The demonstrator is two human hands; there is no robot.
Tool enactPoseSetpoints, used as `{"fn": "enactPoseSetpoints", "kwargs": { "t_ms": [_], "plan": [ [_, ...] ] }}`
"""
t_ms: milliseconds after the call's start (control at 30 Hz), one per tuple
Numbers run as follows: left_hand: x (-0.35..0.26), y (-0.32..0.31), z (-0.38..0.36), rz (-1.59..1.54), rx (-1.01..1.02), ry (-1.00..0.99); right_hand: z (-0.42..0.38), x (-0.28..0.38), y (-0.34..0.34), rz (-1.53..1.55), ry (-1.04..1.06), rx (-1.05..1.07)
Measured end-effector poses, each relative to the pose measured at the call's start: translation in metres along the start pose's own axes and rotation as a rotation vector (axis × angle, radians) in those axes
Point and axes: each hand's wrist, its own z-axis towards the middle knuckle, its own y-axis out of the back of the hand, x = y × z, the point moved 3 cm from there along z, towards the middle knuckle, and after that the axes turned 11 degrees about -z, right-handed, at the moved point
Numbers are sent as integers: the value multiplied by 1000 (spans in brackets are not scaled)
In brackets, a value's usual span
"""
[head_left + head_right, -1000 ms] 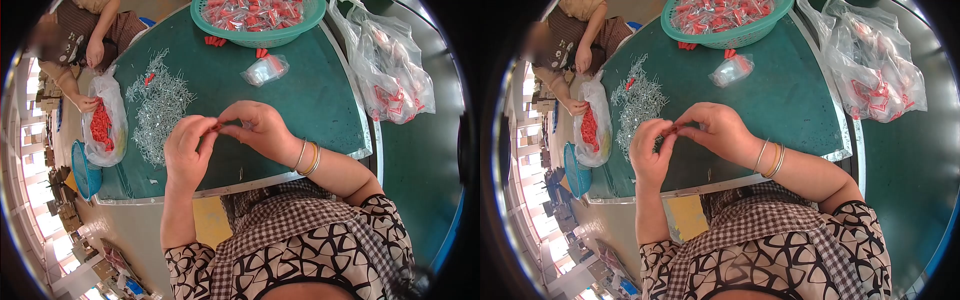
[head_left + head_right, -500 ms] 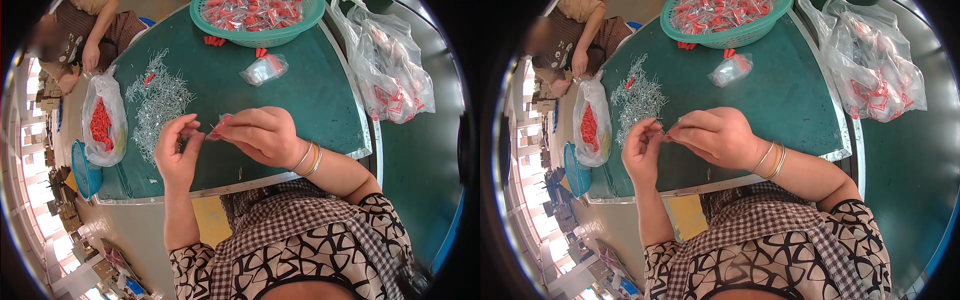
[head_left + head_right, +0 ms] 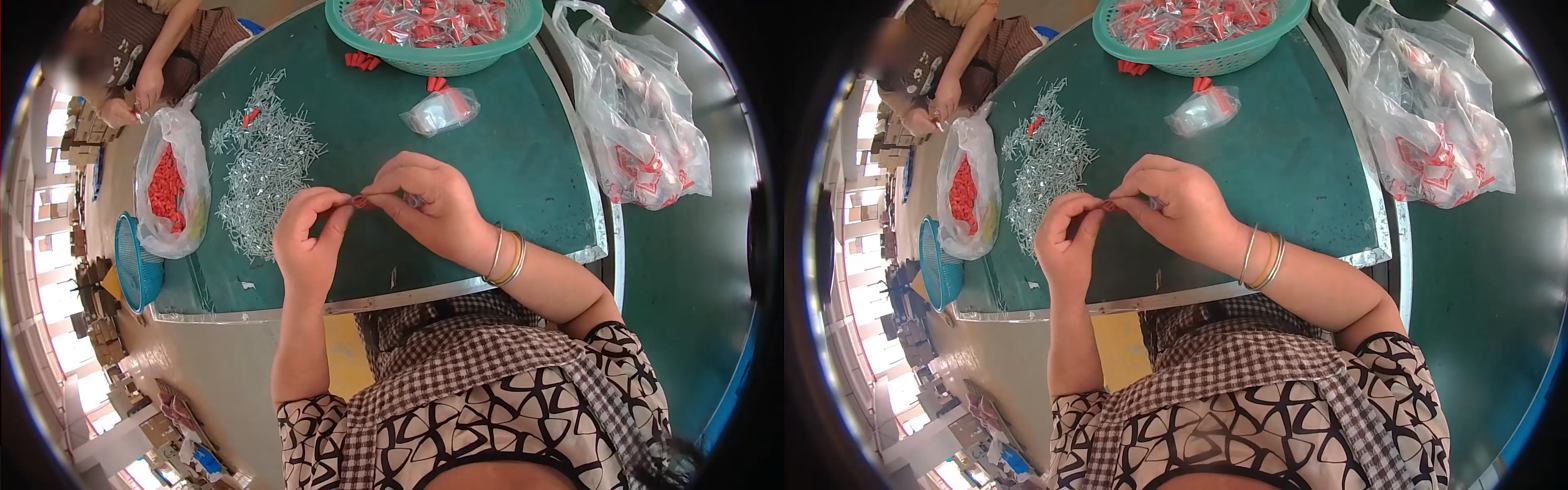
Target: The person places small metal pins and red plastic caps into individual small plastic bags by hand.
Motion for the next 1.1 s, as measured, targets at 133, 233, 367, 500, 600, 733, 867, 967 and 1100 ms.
{"fn": "enactPoseSetpoints", "kwargs": {
  "t_ms": [133, 233, 367, 500, 600, 733, 867, 967, 1100],
  "plan": [
    [-2, -6, 9, 57, 4, -23, 2, -5, 0, 2, -80, 0],
    [-10, -7, 10, 150, 33, -111, 1, -5, 0, -25, -68, 8],
    [-17, -5, 11, 153, 50, -129, 2, -4, -2, -2, -50, 18],
    [-15, -6, 10, 140, 112, -142, 0, -5, -5, 6, -63, 19],
    [-11, -7, 8, 237, 119, -209, -2, -6, -7, -68, -11, 39],
    [-5, -4, 6, 239, 158, -156, 0, -5, -7, -128, 16, 166],
    [-4, -3, 5, 178, 178, -93, -2, -11, -12, 17, -95, 214],
    [-1, -1, 7, 140, 165, -85, -1, -12, -11, 192, -336, 265],
    [-2, -1, 9, 111, 164, -50, 3, -12, -5, 288, -560, 330]
  ]
}}
